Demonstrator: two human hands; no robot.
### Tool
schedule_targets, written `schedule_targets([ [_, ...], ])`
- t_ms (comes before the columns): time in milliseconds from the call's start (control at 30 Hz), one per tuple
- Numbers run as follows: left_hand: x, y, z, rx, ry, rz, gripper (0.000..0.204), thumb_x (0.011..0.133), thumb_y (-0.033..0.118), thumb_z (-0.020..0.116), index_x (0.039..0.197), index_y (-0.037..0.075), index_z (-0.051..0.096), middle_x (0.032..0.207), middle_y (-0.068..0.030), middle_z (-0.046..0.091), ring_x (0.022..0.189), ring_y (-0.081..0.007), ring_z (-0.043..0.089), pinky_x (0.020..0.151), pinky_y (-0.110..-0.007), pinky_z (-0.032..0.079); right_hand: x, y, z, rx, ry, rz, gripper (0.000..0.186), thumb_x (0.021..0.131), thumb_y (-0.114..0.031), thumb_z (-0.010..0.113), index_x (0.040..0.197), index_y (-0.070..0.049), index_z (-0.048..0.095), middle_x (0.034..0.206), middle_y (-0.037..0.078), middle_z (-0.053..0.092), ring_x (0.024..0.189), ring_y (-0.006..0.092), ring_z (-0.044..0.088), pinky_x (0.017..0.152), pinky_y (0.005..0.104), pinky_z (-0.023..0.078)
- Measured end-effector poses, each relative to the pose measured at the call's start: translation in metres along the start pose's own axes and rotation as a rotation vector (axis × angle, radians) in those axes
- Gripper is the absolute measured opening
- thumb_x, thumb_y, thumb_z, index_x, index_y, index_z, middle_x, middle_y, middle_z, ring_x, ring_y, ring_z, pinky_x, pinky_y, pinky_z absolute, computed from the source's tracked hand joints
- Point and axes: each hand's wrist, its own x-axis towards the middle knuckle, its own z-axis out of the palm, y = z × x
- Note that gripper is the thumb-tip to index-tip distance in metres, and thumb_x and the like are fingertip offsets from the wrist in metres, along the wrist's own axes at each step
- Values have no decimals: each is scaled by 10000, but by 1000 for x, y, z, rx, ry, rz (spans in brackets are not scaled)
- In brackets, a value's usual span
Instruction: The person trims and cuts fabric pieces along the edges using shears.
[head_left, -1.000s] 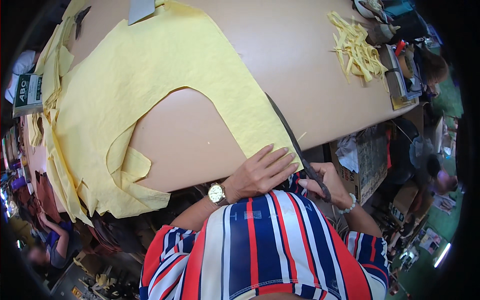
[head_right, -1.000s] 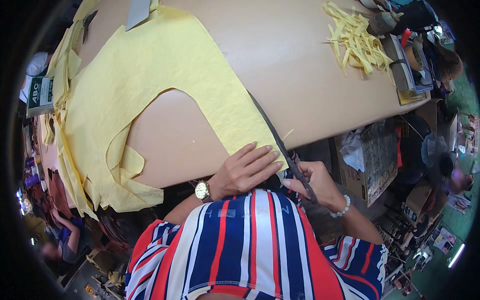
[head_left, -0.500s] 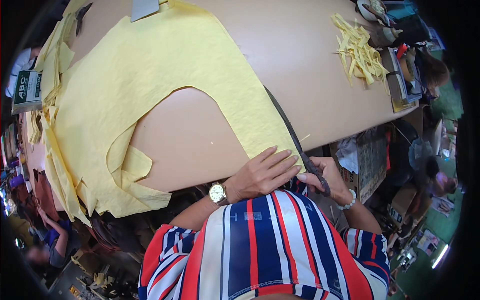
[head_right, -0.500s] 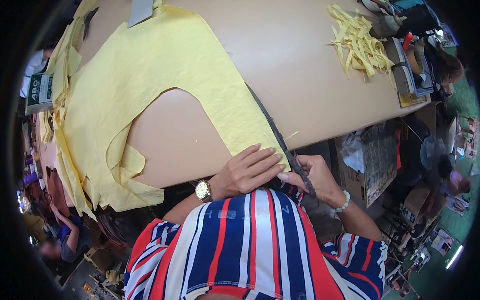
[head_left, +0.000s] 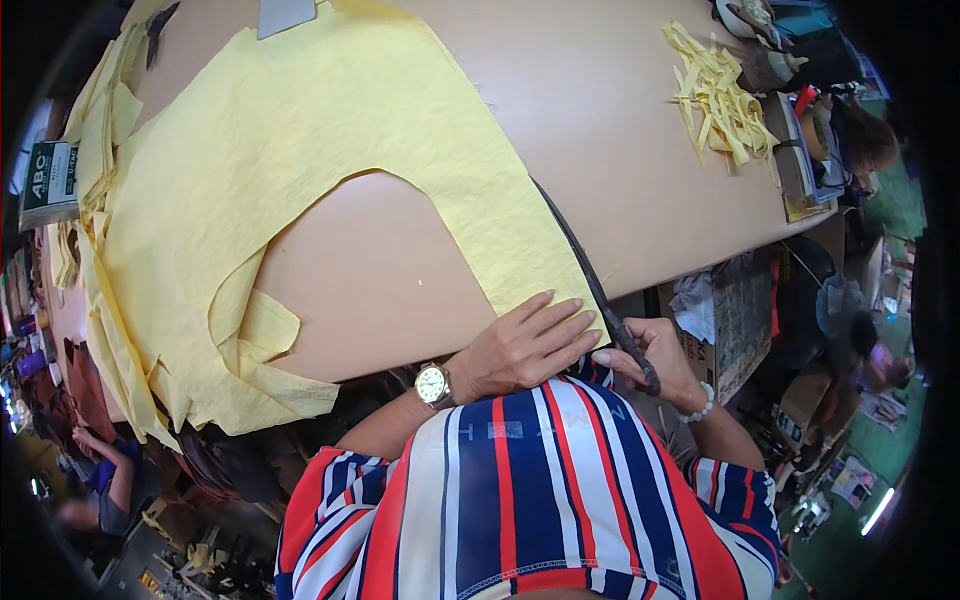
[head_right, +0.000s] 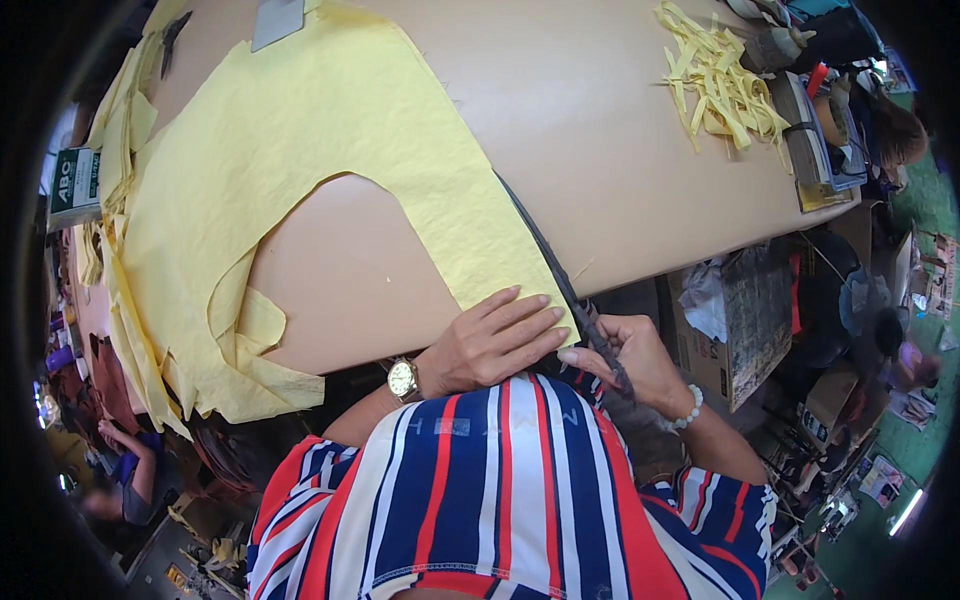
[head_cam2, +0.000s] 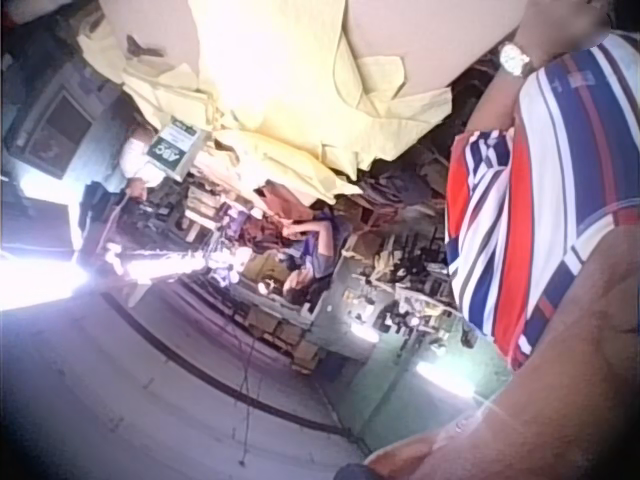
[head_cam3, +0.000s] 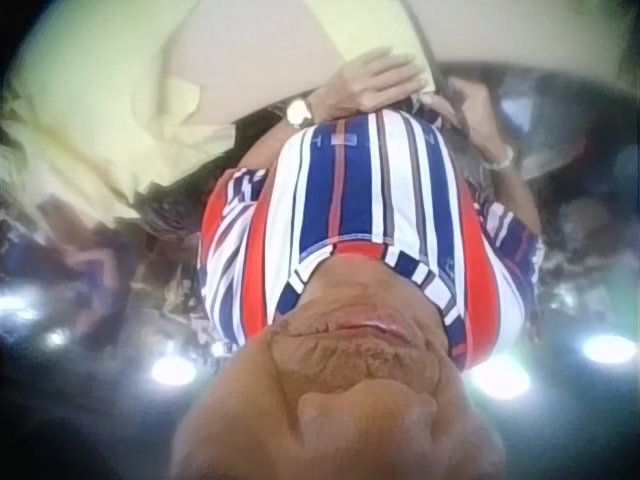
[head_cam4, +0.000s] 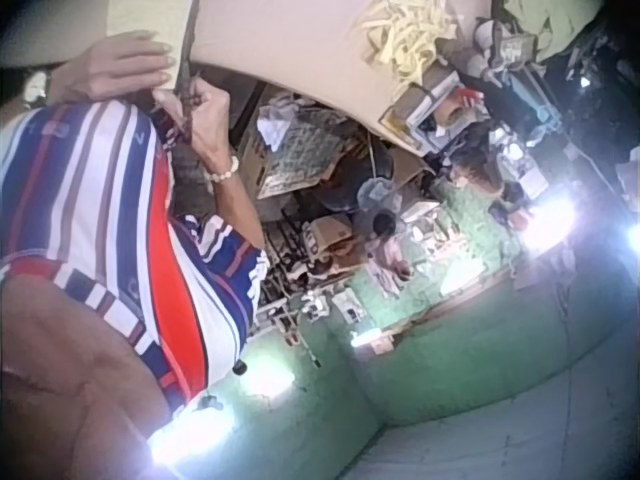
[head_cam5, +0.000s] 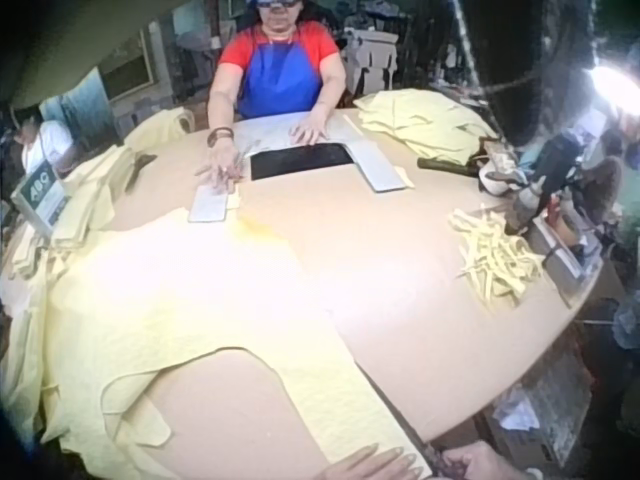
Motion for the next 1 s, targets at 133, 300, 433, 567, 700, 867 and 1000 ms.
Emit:
schedule_targets([
  [133,-1,1,0,-17,9,2,293,788,153,574,1069,78,608,1132,-100,592,1057,-228,568,888,-402,462,1,-2,1,5,-8,-16,305,753,-261,740,700,-4,583,563,-57,472,532,5,396,451,183,300],
  [300,-4,-1,1,-14,6,46,247,785,158,576,1007,53,607,1144,-112,577,1094,-240,538,909,-406,445,13,-3,2,25,0,-62,334,732,-280,755,686,-7,569,548,-33,485,507,16,416,435,184,296],
  [433,-4,-2,2,-17,27,59,177,761,152,619,911,59,617,1147,-100,581,1087,-237,547,884,-407,465,15,-8,5,41,-1,-46,340,728,-285,757,680,-10,563,541,-26,481,496,23,419,429,187,295],
  [567,-4,-1,2,-17,35,62,177,763,156,617,910,58,620,1138,-99,586,1078,-239,553,878,-403,468,15,-6,5,66,5,-51,343,731,-286,754,689,-4,564,545,-22,485,483,26,424,417,187,299],
  [700,-2,-1,2,-27,53,65,177,764,158,614,909,58,625,1115,-103,596,1052,-240,568,860,-397,477,15,1,4,20,16,-55,347,741,-290,746,715,11,576,550,-16,497,458,27,435,400,185,311],
  [867,3,-4,-7,-74,48,56,243,752,182,644,951,43,628,1082,-125,604,1022,-253,579,851,-406,480,13,-5,7,48,5,-10,340,744,-286,744,729,15,586,545,-13,506,451,30,452,404,184,333],
  [1000,12,-16,-45,-447,-7,-161,375,712,227,703,1012,20,612,1072,-145,592,1015,-311,563,875,-425,452,10,-11,0,-12,-38,50,326,748,-268,742,730,19,588,546,-16,512,456,33,464,412,187,357],
])
